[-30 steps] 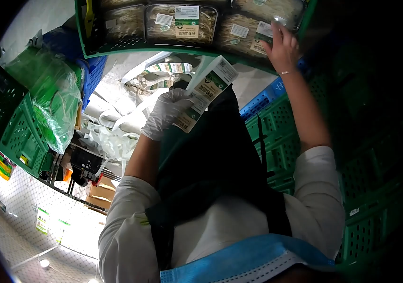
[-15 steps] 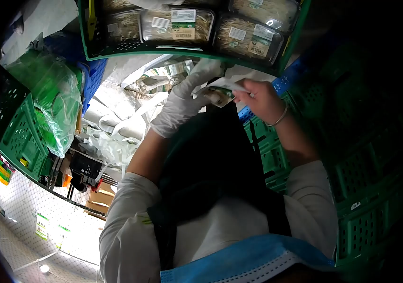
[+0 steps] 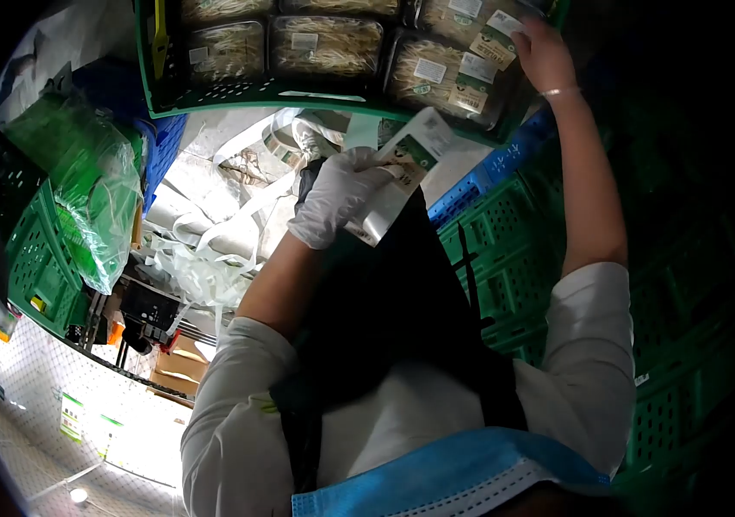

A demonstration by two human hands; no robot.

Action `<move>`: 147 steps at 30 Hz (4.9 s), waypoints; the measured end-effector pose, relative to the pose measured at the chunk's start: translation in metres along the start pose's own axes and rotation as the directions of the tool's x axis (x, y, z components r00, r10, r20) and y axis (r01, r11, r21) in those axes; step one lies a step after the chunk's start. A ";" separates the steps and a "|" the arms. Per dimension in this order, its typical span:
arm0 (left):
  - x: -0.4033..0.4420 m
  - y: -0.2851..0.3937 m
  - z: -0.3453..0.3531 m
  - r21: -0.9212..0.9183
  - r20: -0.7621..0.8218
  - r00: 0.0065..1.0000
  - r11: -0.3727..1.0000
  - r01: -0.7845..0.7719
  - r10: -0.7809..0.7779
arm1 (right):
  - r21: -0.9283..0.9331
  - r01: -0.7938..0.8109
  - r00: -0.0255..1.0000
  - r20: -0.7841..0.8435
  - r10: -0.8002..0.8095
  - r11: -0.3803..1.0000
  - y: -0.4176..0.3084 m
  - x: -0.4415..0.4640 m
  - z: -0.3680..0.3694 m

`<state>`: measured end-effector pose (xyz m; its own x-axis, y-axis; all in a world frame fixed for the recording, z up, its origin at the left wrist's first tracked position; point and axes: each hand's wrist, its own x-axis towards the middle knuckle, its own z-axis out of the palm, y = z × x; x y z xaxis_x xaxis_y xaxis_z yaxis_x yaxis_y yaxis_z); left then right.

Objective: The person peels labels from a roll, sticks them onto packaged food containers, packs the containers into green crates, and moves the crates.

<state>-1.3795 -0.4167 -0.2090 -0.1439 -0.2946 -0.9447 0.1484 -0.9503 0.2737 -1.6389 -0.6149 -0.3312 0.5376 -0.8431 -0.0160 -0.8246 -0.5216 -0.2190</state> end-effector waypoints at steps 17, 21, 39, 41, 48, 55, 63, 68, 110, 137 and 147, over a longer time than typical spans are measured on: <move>0.015 0.027 -0.009 -0.172 0.016 0.958 0.945 -0.279 0.286 | 0.824 -0.437 0.889 0.456 0.036 0.361 -0.148 -0.028 -0.078; 0.005 0.052 -0.003 -0.164 0.016 0.882 0.871 -0.463 0.471 | 0.818 -0.458 0.872 0.489 -0.002 0.347 -0.152 -0.027 -0.082; 0.047 0.019 -0.100 -0.447 -0.453 0.789 0.660 -0.604 0.416 | 0.634 -0.394 0.910 0.168 0.379 0.666 -0.044 0.058 -0.098; 0.029 0.014 -0.097 -0.302 -0.374 0.840 0.804 -0.512 0.394 | 0.482 -0.500 0.861 0.182 0.476 0.720 -0.004 0.093 -0.063; 0.018 -0.020 -0.100 -0.243 -0.286 0.912 0.898 -0.366 0.294 | -0.353 -0.463 0.850 0.084 0.520 0.813 0.011 0.110 -0.002; 0.014 -0.021 -0.095 -0.348 -0.181 0.943 0.878 -0.328 0.281 | -0.486 -0.254 0.727 0.474 0.496 0.836 -0.020 0.131 -0.022; -0.004 0.017 -0.092 -0.419 -0.062 0.862 0.771 -0.480 0.503 | 0.344 -0.035 0.996 0.090 0.005 0.938 -0.107 0.076 -0.034; -0.030 0.006 -0.115 -0.341 -0.099 0.957 0.894 -0.291 0.274 | 0.726 -0.243 0.810 0.517 -0.277 0.644 -0.280 0.008 -0.064; -0.083 -0.072 -0.342 0.077 -0.458 0.787 0.900 -0.429 0.414 | 0.734 -0.191 0.771 0.523 -0.364 0.652 -0.496 0.063 -0.015; -0.025 -0.044 -0.269 -0.609 -0.110 0.952 0.738 -0.290 0.284 | 0.079 0.001 1.000 -0.008 0.000 0.997 -0.309 0.199 0.106; -0.034 0.029 -0.240 -0.540 -0.205 0.965 0.803 -0.252 0.165 | 0.697 -0.236 0.801 0.535 -0.271 0.677 -0.372 0.124 -0.023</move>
<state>-1.1359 -0.4104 -0.2120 0.0862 -0.4205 -0.9032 0.6838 -0.6344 0.3606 -1.2700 -0.5283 -0.2294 0.7480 -0.4635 -0.4751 -0.5625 -0.0629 -0.8244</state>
